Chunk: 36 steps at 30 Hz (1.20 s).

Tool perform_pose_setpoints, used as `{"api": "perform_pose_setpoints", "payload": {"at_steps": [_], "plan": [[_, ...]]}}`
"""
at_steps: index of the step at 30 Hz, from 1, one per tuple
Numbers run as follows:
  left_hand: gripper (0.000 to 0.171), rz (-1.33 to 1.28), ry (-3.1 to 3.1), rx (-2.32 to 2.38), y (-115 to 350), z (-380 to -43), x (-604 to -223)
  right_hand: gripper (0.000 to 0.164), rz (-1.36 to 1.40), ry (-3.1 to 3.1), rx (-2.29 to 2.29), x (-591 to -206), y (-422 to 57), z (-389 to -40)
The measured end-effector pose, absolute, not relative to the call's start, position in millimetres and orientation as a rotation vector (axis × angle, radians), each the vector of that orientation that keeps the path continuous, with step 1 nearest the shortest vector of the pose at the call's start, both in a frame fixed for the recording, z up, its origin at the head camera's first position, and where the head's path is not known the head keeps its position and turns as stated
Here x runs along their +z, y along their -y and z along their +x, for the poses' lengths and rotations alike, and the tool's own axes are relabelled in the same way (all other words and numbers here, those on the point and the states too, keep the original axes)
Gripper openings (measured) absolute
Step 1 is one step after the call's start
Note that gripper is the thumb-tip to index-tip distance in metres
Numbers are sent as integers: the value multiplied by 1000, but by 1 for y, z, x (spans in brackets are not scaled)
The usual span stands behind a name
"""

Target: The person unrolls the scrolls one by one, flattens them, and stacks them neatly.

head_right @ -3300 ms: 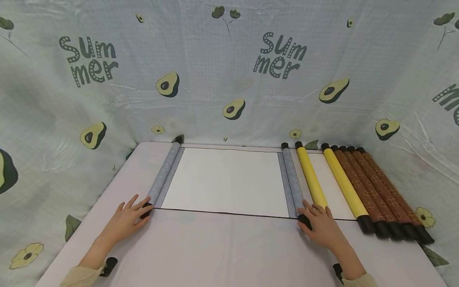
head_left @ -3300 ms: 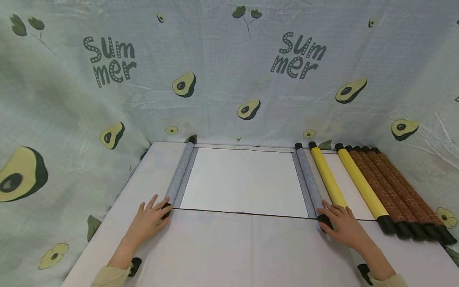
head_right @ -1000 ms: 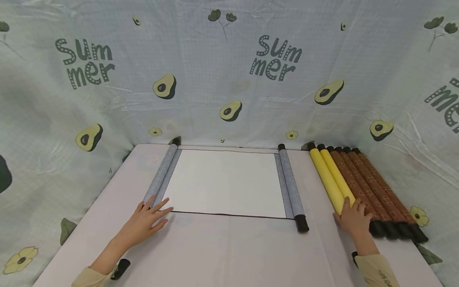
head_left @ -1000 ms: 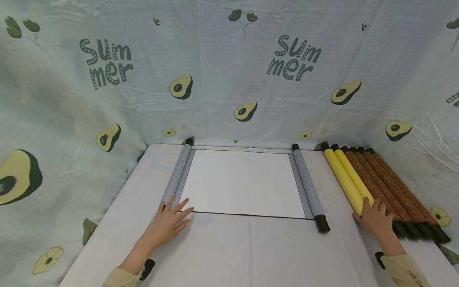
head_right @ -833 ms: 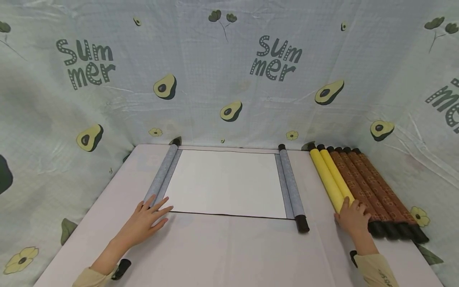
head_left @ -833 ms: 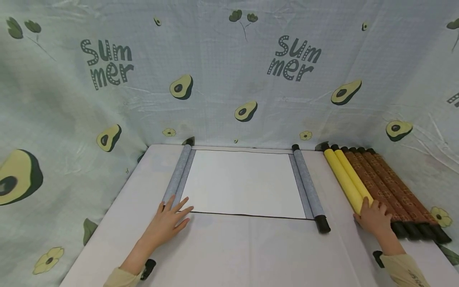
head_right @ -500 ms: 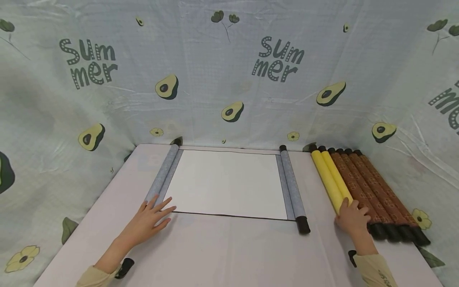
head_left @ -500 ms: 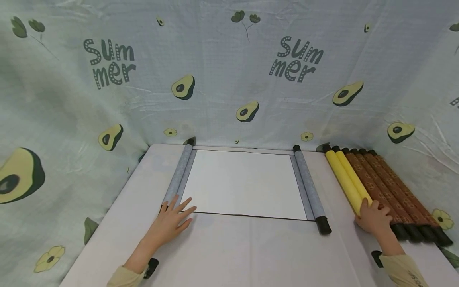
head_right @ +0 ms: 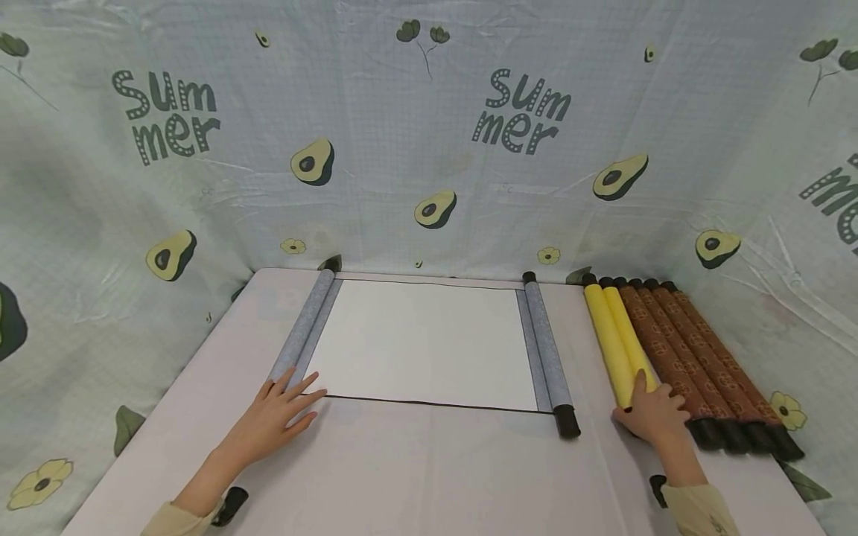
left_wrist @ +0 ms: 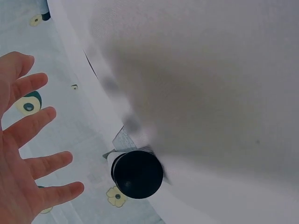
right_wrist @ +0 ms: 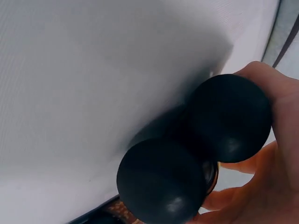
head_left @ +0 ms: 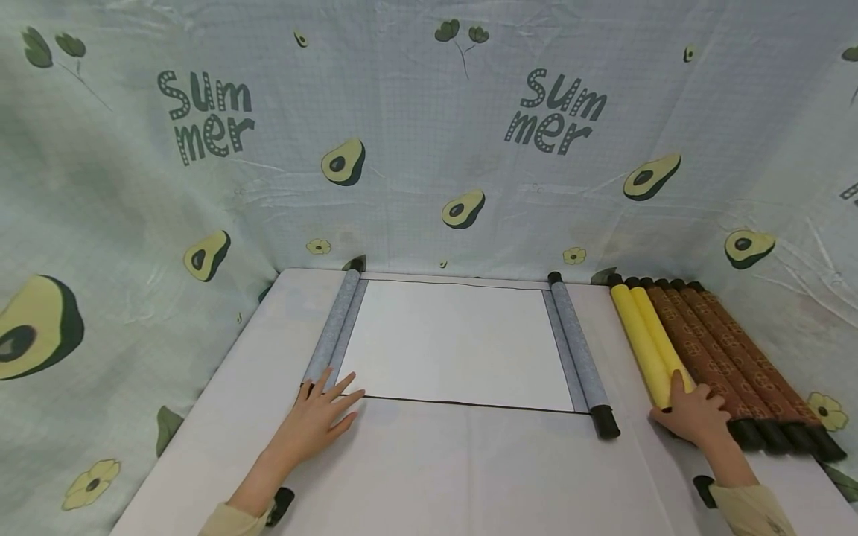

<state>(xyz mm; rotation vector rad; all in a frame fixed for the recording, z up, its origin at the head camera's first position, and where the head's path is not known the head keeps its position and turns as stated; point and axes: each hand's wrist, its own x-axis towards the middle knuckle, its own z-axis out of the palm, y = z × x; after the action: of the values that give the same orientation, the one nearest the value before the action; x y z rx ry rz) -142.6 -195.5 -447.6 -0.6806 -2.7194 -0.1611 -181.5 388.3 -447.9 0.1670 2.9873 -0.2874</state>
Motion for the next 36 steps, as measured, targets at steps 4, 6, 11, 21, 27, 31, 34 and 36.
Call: {"api": "perform_pose_setpoints", "payload": {"at_steps": [4,6,11,21,27,31,34,36], "plan": [[36,-680,2715,-153,196,-142,-447,95,195,-2963,-304,-446,-384,-180],[36,-680,2710,-144,196,-142,-448,95,212,-2973,-309,-446,-381,-178],[36,-688,2694,-135,196,-142,-447,93,289,-3027,-332,-445,-372,-174],[36,-690,2710,-153,194,-141,-445,90,407,-3127,-448,-446,-363,-170],[36,-696,2708,-140,194,-142,-446,87,420,-3180,-442,-446,-358,-171],[36,-700,2709,-137,193,-143,-446,86,402,-3217,-430,-445,-355,-173],[36,-699,2710,-140,194,-143,-447,86,389,-3228,-407,-447,-355,-172],[35,-697,2710,-137,194,-142,-447,85,375,-3238,-399,-449,-354,-171]]}}
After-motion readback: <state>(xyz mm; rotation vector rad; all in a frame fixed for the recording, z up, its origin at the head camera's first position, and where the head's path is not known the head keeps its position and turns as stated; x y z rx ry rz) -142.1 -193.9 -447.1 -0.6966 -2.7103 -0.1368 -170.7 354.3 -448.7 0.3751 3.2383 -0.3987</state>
